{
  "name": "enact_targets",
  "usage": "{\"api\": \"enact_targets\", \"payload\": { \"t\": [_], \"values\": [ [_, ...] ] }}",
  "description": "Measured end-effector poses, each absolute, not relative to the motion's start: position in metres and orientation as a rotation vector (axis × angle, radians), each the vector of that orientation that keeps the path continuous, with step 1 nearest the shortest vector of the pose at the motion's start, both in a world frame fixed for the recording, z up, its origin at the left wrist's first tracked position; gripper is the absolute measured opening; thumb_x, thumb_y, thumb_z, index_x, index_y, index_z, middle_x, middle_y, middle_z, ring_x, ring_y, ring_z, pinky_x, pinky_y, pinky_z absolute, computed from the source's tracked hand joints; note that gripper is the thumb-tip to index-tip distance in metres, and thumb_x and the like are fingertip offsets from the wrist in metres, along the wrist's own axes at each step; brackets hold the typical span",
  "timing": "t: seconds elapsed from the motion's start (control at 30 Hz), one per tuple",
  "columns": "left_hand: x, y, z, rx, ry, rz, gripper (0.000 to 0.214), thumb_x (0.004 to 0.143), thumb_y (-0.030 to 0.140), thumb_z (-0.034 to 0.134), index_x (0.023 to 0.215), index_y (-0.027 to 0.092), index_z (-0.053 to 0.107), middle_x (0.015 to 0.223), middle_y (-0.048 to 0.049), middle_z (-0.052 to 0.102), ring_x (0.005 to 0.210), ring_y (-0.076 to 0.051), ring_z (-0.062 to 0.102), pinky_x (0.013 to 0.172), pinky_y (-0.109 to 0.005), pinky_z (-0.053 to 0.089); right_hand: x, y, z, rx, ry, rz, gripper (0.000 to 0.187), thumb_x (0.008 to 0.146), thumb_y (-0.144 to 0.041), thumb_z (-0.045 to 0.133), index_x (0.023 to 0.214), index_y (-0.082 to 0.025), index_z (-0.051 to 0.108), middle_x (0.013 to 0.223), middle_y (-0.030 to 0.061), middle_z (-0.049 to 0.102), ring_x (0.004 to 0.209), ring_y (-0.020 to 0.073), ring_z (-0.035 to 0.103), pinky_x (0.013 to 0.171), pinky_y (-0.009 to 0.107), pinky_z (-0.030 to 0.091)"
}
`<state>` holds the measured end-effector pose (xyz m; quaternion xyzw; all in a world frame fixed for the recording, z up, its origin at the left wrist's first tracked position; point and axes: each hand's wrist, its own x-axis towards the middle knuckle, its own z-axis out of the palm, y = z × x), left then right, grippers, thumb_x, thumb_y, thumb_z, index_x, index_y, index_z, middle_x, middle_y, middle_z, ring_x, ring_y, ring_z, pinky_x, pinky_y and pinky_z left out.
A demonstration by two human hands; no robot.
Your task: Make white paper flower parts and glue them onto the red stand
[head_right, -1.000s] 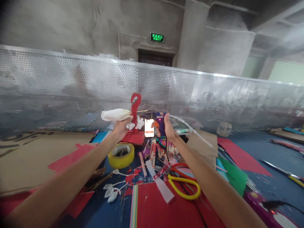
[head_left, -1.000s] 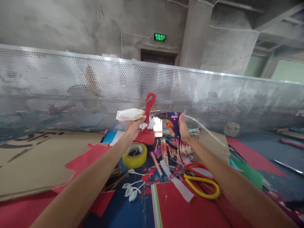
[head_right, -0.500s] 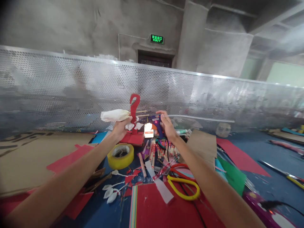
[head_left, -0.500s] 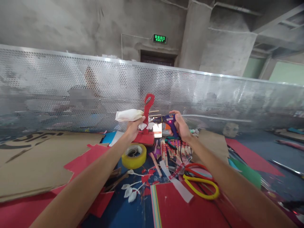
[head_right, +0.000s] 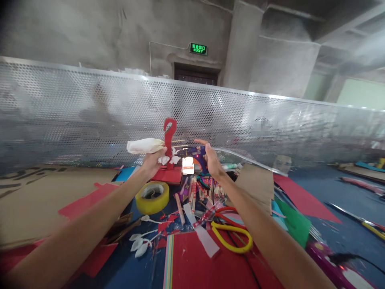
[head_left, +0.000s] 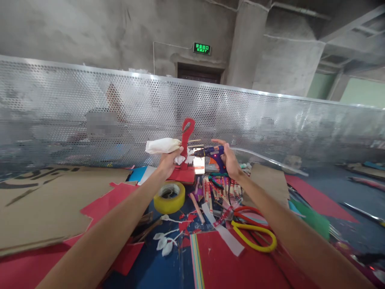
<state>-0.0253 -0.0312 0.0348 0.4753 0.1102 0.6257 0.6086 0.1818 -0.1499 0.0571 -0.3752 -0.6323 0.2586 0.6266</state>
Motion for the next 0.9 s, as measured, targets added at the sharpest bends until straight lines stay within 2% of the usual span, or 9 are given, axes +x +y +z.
{"api": "enact_targets", "payload": {
  "t": [0.2, 0.3, 0.37, 0.4, 0.47, 0.53, 0.67, 0.77, 0.9],
  "values": [
    [-0.0255, -0.0337, 0.0361, 1.084, 0.249, 1.462, 0.037, 0.056, 0.022, 0.091, 0.085, 0.016, 0.069, 0.073, 0.0009, 0.072, 0.058, -0.011, 0.063, 0.052, -0.022, 0.046, 0.1831, -0.1498, 0.0558, -0.899, -1.443, 0.583, 0.074, 0.087, -0.080, 0.032, 0.130, -0.024, 0.058, 0.049, -0.0034, 0.051, 0.035, 0.0132, 0.045, 0.035, 0.025, 0.033],
    [-0.0252, -0.0331, 0.0359, 1.083, 0.249, 1.469, 0.037, 0.056, 0.021, 0.091, 0.086, 0.017, 0.069, 0.075, 0.0004, 0.073, 0.062, -0.013, 0.065, 0.054, -0.023, 0.047, 0.1857, -0.1458, 0.0532, -0.945, -1.405, 0.631, 0.073, 0.085, -0.082, 0.034, 0.101, -0.019, 0.068, 0.045, -0.0014, 0.049, 0.036, 0.0136, 0.045, 0.035, 0.025, 0.034],
    [-0.0249, -0.0320, 0.0352, 1.086, 0.239, 1.469, 0.037, 0.056, 0.021, 0.091, 0.087, 0.017, 0.070, 0.076, -0.0003, 0.074, 0.064, -0.014, 0.066, 0.056, -0.023, 0.048, 0.1871, -0.1436, 0.0525, -0.969, -1.399, 0.631, 0.067, 0.084, -0.081, 0.042, 0.077, -0.018, 0.065, 0.044, -0.0002, 0.049, 0.037, 0.0128, 0.045, 0.035, 0.025, 0.034],
    [-0.0248, -0.0314, 0.0347, 1.085, 0.229, 1.471, 0.037, 0.057, 0.021, 0.091, 0.087, 0.017, 0.070, 0.076, -0.0004, 0.074, 0.064, -0.014, 0.067, 0.056, -0.023, 0.048, 0.1874, -0.1429, 0.0527, -0.967, -1.413, 0.633, 0.062, 0.083, -0.078, 0.048, 0.071, -0.018, 0.062, 0.045, -0.0001, 0.049, 0.039, 0.0122, 0.045, 0.036, 0.024, 0.034],
    [-0.0246, -0.0300, 0.0337, 1.086, 0.208, 1.473, 0.036, 0.057, 0.020, 0.090, 0.087, 0.018, 0.070, 0.076, 0.0001, 0.073, 0.062, -0.013, 0.066, 0.055, -0.023, 0.047, 0.1870, -0.1429, 0.0543, -0.946, -1.452, 0.661, 0.052, 0.082, -0.069, 0.060, 0.071, -0.018, 0.061, 0.050, -0.0004, 0.053, 0.041, 0.0106, 0.045, 0.038, 0.023, 0.035],
    [-0.0245, -0.0287, 0.0330, 1.092, 0.204, 1.469, 0.034, 0.058, 0.020, 0.090, 0.086, 0.017, 0.069, 0.073, 0.0010, 0.072, 0.058, -0.012, 0.063, 0.052, -0.023, 0.046, 0.1858, -0.1442, 0.0566, -0.948, -1.466, 0.682, 0.047, 0.081, -0.064, 0.065, 0.072, -0.018, 0.062, 0.054, -0.0004, 0.056, 0.042, 0.0093, 0.044, 0.038, 0.022, 0.035],
    [-0.0246, -0.0279, 0.0329, 1.088, 0.233, 1.466, 0.035, 0.057, 0.021, 0.090, 0.085, 0.016, 0.070, 0.069, 0.0005, 0.072, 0.054, -0.011, 0.061, 0.050, -0.023, 0.044, 0.1840, -0.1468, 0.0585, -1.039, -1.543, 0.553, 0.052, 0.086, -0.065, 0.056, 0.068, -0.017, 0.062, 0.050, -0.0001, 0.054, 0.043, 0.0099, 0.046, 0.041, 0.022, 0.036],
    [-0.0250, -0.0294, 0.0336, 1.097, 0.219, 1.458, 0.038, 0.057, 0.022, 0.090, 0.089, 0.017, 0.070, 0.075, -0.0005, 0.074, 0.059, -0.012, 0.065, 0.053, -0.023, 0.047, 0.1838, -0.1466, 0.0570, -1.081, -1.622, 0.405, 0.055, 0.091, -0.065, 0.048, 0.066, -0.018, 0.061, 0.048, -0.0003, 0.052, 0.044, 0.0113, 0.047, 0.044, 0.024, 0.038],
    [-0.0254, -0.0320, 0.0339, 1.123, 0.208, 1.445, 0.039, 0.059, 0.023, 0.090, 0.093, 0.018, 0.070, 0.077, -0.0005, 0.074, 0.060, -0.013, 0.066, 0.054, -0.024, 0.048, 0.1827, -0.1455, 0.0544, -1.131, -1.639, 0.175, 0.058, 0.093, -0.062, 0.048, 0.053, -0.020, 0.051, 0.046, 0.0002, 0.049, 0.046, 0.0125, 0.048, 0.050, 0.026, 0.041]
  ]
}}
